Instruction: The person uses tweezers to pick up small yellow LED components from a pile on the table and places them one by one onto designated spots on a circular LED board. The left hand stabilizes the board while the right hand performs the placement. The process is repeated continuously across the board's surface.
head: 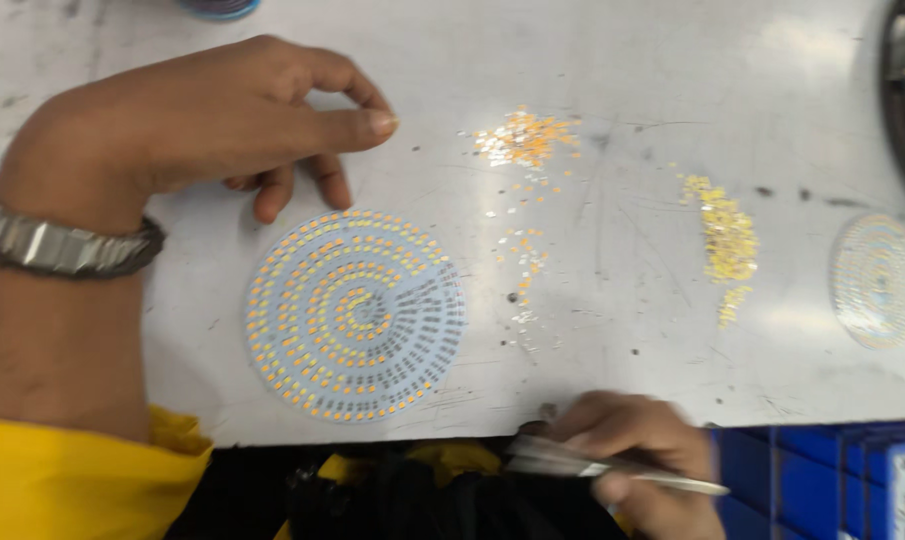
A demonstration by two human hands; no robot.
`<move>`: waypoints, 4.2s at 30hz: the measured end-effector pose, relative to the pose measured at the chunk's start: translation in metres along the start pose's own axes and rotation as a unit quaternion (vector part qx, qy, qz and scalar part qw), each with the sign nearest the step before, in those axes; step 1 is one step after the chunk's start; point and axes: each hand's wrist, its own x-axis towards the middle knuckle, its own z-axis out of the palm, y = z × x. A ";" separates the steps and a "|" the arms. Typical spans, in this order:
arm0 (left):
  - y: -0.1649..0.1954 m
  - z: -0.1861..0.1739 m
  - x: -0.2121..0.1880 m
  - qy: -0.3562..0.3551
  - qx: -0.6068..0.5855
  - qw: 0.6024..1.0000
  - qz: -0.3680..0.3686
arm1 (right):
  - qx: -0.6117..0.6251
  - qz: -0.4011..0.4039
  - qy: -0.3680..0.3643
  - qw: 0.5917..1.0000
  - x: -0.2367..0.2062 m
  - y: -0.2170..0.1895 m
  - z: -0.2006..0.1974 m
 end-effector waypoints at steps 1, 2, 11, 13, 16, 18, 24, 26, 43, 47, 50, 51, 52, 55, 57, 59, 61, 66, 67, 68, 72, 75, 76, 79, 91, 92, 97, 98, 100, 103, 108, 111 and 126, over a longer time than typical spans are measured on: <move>0.001 0.001 0.001 -0.004 -0.005 1.000 -0.008 | -0.019 0.008 -0.060 0.998 0.005 0.001 -0.003; 0.002 0.001 0.002 -0.006 -0.007 1.000 -0.008 | -0.039 0.018 -0.119 0.992 0.012 0.002 -0.008; 0.002 0.010 0.017 0.020 0.032 0.999 -0.019 | -0.088 -0.097 0.290 0.948 0.002 -0.007 -0.035; 0.001 0.013 0.019 0.031 0.055 0.998 -0.008 | -0.173 -0.114 0.346 0.915 0.003 -0.006 -0.044; 0.000 0.013 0.018 0.046 0.087 0.995 0.008 | -0.256 -0.108 0.328 0.903 0.004 -0.001 -0.041; 0.000 0.013 0.018 0.052 0.103 0.993 0.015 | -0.243 -0.106 0.294 0.918 0.004 0.005 -0.028; 0.002 0.012 0.017 0.048 0.081 0.995 0.017 | -0.103 -0.095 0.297 0.945 0.017 -0.001 -0.025; 0.003 0.013 0.017 0.054 0.097 0.994 0.012 | -0.109 -0.110 0.309 0.938 0.019 -0.003 -0.030; 0.014 0.014 0.012 0.062 0.141 0.988 0.000 | -0.645 -0.005 0.056 0.762 0.014 -0.011 -0.038; 0.016 0.017 0.012 0.064 0.158 0.985 -0.006 | -0.666 0.030 0.133 0.734 0.007 -0.013 -0.051; 0.016 0.016 0.015 0.058 0.152 0.987 -0.007 | -0.611 0.008 0.235 0.756 0.000 -0.017 -0.064; 0.015 0.016 0.016 0.055 0.146 0.988 -0.006 | -0.587 -0.004 0.266 0.764 -0.003 -0.017 -0.065; 0.014 0.015 0.017 0.052 0.137 0.989 0.000 | -0.587 -0.005 0.272 0.763 -0.003 -0.018 -0.067; 0.012 0.014 0.023 0.041 0.151 0.988 -0.003 | -0.587 0.000 0.264 0.765 0.002 -0.018 -0.068; 0.009 0.014 0.025 0.039 0.154 0.987 -0.001 | -0.588 0.022 0.224 0.777 0.005 -0.017 -0.062; 0.006 0.013 0.027 0.040 0.141 0.989 0.008 | -0.603 0.012 0.131 0.787 0.007 -0.011 -0.053; 0.005 0.014 0.028 0.040 0.132 0.990 0.006 | -0.633 0.019 0.088 0.769 0.010 -0.007 -0.050; 0.007 0.014 0.024 0.053 0.123 0.991 0.007 | -0.653 0.100 0.221 0.717 0.015 -0.007 -0.064; 0.008 0.013 0.023 0.053 0.123 0.991 0.007 | -0.649 0.070 0.197 0.732 0.010 -0.010 -0.065; 0.008 0.014 0.023 0.054 0.127 0.990 0.005 | -0.643 0.042 0.172 0.745 0.001 -0.014 -0.062; 0.009 0.015 0.020 0.058 0.141 0.988 0.008 | -0.624 0.034 0.060 0.778 -0.022 -0.012 -0.051; 0.011 0.011 0.017 0.045 0.112 0.992 0.036 | -0.671 0.100 0.079 0.731 -0.008 -0.010 -0.066; 0.011 0.011 0.015 0.042 0.098 0.993 0.039 | -0.668 0.095 0.096 0.732 -0.006 -0.012 -0.067; 0.014 0.011 0.009 0.058 0.105 0.992 0.034 | -0.670 0.064 0.101 0.732 0.006 -0.017 -0.061; 0.017 0.010 0.005 0.054 0.087 0.994 0.045 | -0.467 -0.052 0.196 0.861 0.037 -0.013 -0.025; 0.017 0.012 0.006 0.056 0.088 0.994 0.045 | -0.465 -0.053 0.187 0.863 0.039 -0.012 -0.026; 0.013 0.015 0.008 0.085 0.136 0.985 0.061 | -0.527 -0.056 0.143 0.836 0.043 -0.009 -0.023; 0.013 0.016 0.009 0.090 0.147 0.982 0.072 | -0.526 -0.054 0.139 0.837 0.045 -0.009 -0.023; 0.011 0.017 0.008 0.093 0.150 0.982 0.070 | -0.528 -0.050 0.136 0.837 0.049 -0.008 -0.021; 0.012 0.017 0.008 0.090 0.147 0.983 0.070 | -0.545 -0.063 0.137 0.825 0.056 -0.006 -0.017; 0.015 0.018 0.007 0.080 0.144 0.985 0.045 | -0.677 -0.093 0.097 0.724 0.064 0.002 -0.013; 0.017 0.016 0.006 0.071 0.128 0.988 0.043 | -0.681 -0.113 0.086 0.719 0.073 0.001 -0.021; 0.018 0.012 0.011 0.053 0.102 0.990 0.079 | -0.507 -0.061 0.147 0.847 0.076 -0.003 -0.060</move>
